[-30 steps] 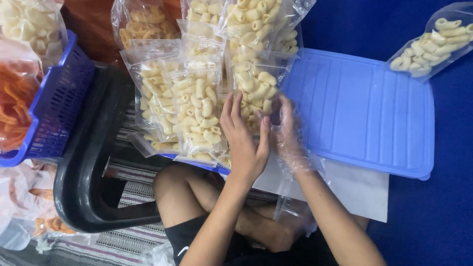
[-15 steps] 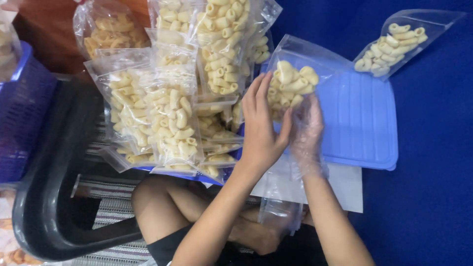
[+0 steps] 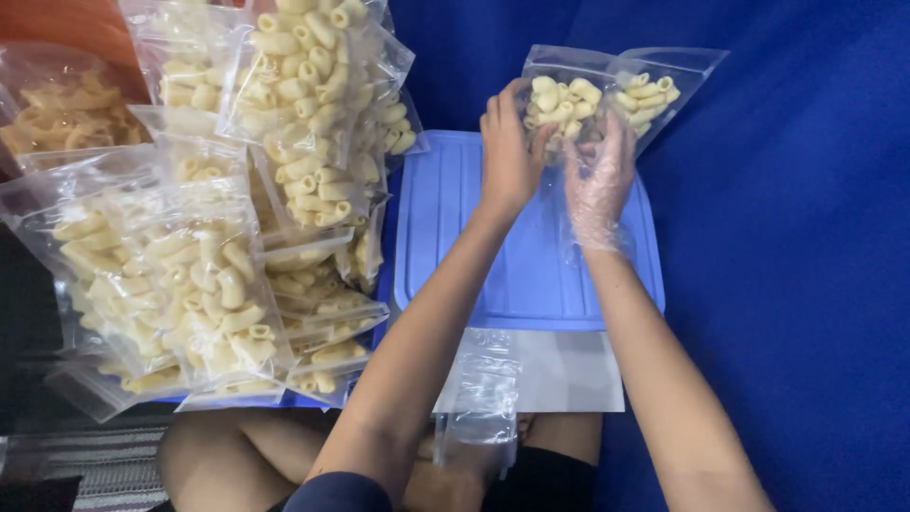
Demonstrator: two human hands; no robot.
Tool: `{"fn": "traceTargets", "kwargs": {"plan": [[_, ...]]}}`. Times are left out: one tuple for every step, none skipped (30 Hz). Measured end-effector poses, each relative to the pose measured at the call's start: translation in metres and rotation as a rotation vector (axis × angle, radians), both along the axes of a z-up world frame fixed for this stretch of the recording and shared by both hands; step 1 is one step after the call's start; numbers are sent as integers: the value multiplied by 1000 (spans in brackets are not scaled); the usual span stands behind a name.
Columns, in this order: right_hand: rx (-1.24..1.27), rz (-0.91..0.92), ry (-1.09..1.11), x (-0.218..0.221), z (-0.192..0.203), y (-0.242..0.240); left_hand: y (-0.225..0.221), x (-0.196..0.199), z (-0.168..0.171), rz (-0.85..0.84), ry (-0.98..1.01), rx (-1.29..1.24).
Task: Filling small plastic bags with macaroni and organizing the finished bags onto a tray.
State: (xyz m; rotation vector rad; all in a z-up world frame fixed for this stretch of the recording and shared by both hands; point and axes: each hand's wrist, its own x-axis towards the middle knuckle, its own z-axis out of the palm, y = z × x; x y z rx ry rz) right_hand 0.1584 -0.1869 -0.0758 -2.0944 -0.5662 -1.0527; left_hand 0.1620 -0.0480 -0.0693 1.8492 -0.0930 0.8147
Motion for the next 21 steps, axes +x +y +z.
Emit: {"fn": "traceTargets", "kwargs": {"plan": [[31, 18, -14, 3, -3, 2, 1, 3, 1, 18, 11, -8], [33, 24, -13, -1, 4, 6, 1, 8, -2, 25, 11, -6], [20, 40, -18, -5, 10, 10, 1, 13, -6, 31, 29, -6], [8, 53, -24, -10, 16, 13, 1, 18, -10, 35, 47, -4], [12, 55, -24, -5, 10, 14, 3, 20, -11, 37, 46, 0], [-16, 32, -25, -4, 3, 13, 4, 19, -14, 30, 88, -16], [-45, 8, -25, -3, -4, 13, 4, 18, -16, 22, 130, -32], [-41, 8, -24, -7, -3, 14, 5, 17, -20, 22, 131, -29], [-45, 26, -27, -11, -1, 16, 6, 15, -24, 18, 123, -34], [-49, 47, -28, -14, 1, 19, 9, 13, -27, 17, 117, -40], [-45, 50, -26, -13, 4, 17, 8, 13, -27, 21, 120, -37], [-45, 48, -45, -14, 5, 18, 11, 9, -29, 18, 116, -17], [-44, 45, -64, -16, 6, 20, 14, 3, -31, 15, 113, 2], [-40, 57, -58, -19, 7, 20, 16, -2, -32, 27, 120, 6], [-53, 46, -68, -22, 8, 21, 18, -7, -33, 22, 114, 19], [-66, 30, -91, -20, 13, 21, 18, -6, -30, 12, 96, 33], [-61, 36, -97, -21, 12, 21, 19, -7, -30, 18, 91, 37], [-58, 32, -64, -22, 11, 21, 20, -8, -32, 10, 104, 21], [-56, 29, -30, -24, 8, 21, 20, -10, -33, 1, 117, 6], [-55, 32, -27, -27, 9, 22, 21, -12, -35, 4, 120, 6], [-56, 51, -7, -29, 9, 24, 22, -14, -37, -11, 164, 25]]}}
